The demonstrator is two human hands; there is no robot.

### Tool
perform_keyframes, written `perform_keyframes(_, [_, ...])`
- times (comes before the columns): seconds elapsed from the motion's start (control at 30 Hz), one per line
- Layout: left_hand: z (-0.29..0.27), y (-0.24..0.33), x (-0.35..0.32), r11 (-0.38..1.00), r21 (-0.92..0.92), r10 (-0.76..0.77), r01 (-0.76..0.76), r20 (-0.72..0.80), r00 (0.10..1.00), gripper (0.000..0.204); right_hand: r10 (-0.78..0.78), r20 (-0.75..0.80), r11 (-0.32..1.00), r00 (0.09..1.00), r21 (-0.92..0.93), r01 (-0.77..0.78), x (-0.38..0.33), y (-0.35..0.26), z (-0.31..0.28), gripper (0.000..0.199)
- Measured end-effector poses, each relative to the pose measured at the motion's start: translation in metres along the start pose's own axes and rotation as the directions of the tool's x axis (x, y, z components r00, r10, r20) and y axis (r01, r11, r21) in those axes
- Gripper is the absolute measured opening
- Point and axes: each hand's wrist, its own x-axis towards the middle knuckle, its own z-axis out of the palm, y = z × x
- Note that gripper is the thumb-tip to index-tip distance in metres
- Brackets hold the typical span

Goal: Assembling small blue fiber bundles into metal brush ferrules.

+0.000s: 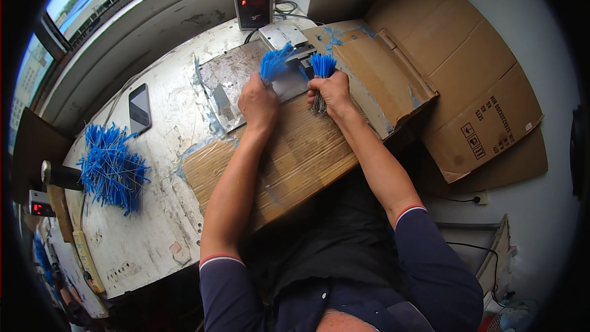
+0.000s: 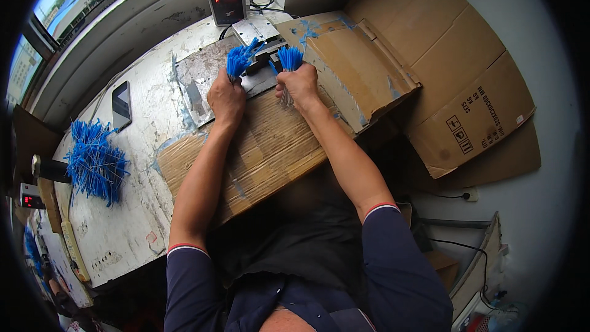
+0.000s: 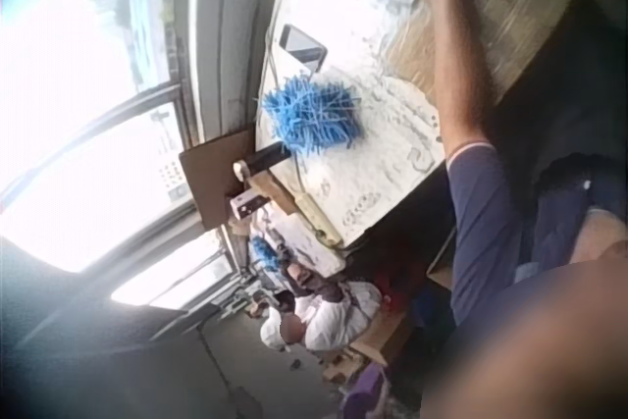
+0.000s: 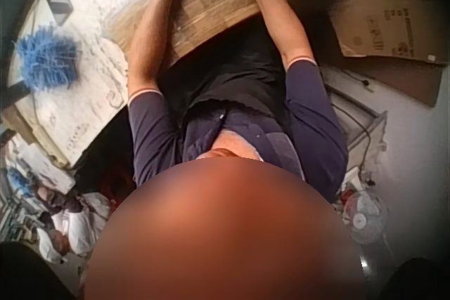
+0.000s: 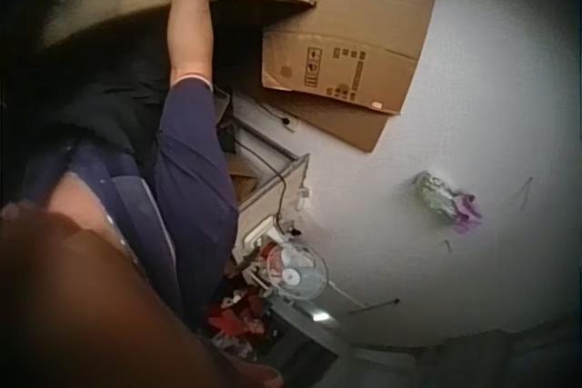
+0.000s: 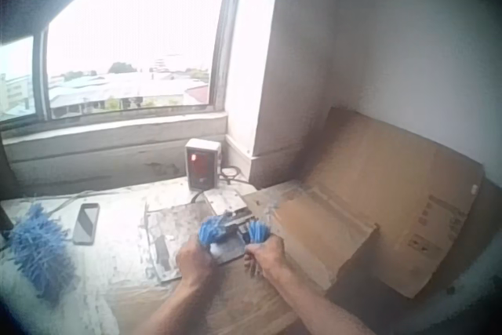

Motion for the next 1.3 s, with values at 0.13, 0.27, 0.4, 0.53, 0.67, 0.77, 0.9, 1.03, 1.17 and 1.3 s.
perform_keyframes(0.13, [-0.002, -0.003, 0.001, 0.998, -0.025, -0.052, 0.051, -0.020, 0.998, 0.014, -0.022, -0.018, 0.996, 1.000, -0.082, 0.020, 0.009, 0.003, 0.006, 0.009])
perform_keyframes(0.27, [-0.002, 0.000, 0.001, 0.998, -0.024, -0.059, 0.059, -0.017, 0.998, 0.013, -0.027, -0.063, 0.997, 0.998, -0.078, 0.022, 0.014, 0.005, 0.010, 0.007])
perform_keyframes(0.4, [-0.001, -0.002, 0.002, 0.996, -0.062, 0.055, -0.063, -0.116, 0.992, 0.012, -0.029, -0.104, 0.998, 0.994, -0.065, 0.023, 0.014, 0.003, 0.015, 0.005])
perform_keyframes(0.53, [0.002, -0.008, 0.004, 0.987, -0.059, 0.134, -0.148, -0.195, 0.972, 0.010, 0.019, -0.096, 0.999, 0.995, 0.040, -0.015, 0.009, -0.001, 0.020, 0.007])
perform_keyframes(0.67, [0.000, 0.000, 0.000, 0.997, -0.046, 0.068, -0.070, -0.032, 0.997, 0.012, 0.109, -0.039, 0.964, 0.993, 0.248, -0.096, 0.010, -0.001, 0.010, 0.010])
perform_keyframes(0.77, [-0.001, 0.000, -0.001, 0.998, 0.004, 0.055, -0.055, 0.071, 0.996, 0.014, 0.052, 0.007, 0.953, 0.999, 0.297, -0.052, 0.004, 0.004, 0.004, 0.012])
perform_keyframes(0.9, [-0.001, 0.000, -0.002, 0.993, -0.006, 0.120, -0.120, 0.059, 0.991, 0.014, -0.016, 0.073, 0.959, 0.997, 0.282, -0.005, 0.003, 0.009, -0.003, 0.014])
perform_keyframes(1.03, [-0.001, 0.000, -0.001, 0.993, -0.001, 0.118, -0.118, 0.072, 0.990, 0.015, 0.006, 0.097, 0.965, 0.995, 0.262, -0.032, 0.005, 0.015, -0.007, 0.014])
perform_keyframes(1.17, [-0.001, 0.001, -0.002, 0.994, 0.002, 0.112, -0.113, 0.060, 0.992, 0.014, 0.027, 0.084, 0.955, 0.996, 0.294, -0.051, 0.000, 0.013, -0.009, 0.014])
perform_keyframes(1.3, [-0.001, 0.002, -0.003, 0.982, 0.010, 0.187, -0.187, 0.033, 0.982, 0.015, 0.060, 0.064, 0.933, 0.996, 0.351, -0.079, -0.004, 0.008, -0.010, 0.012])
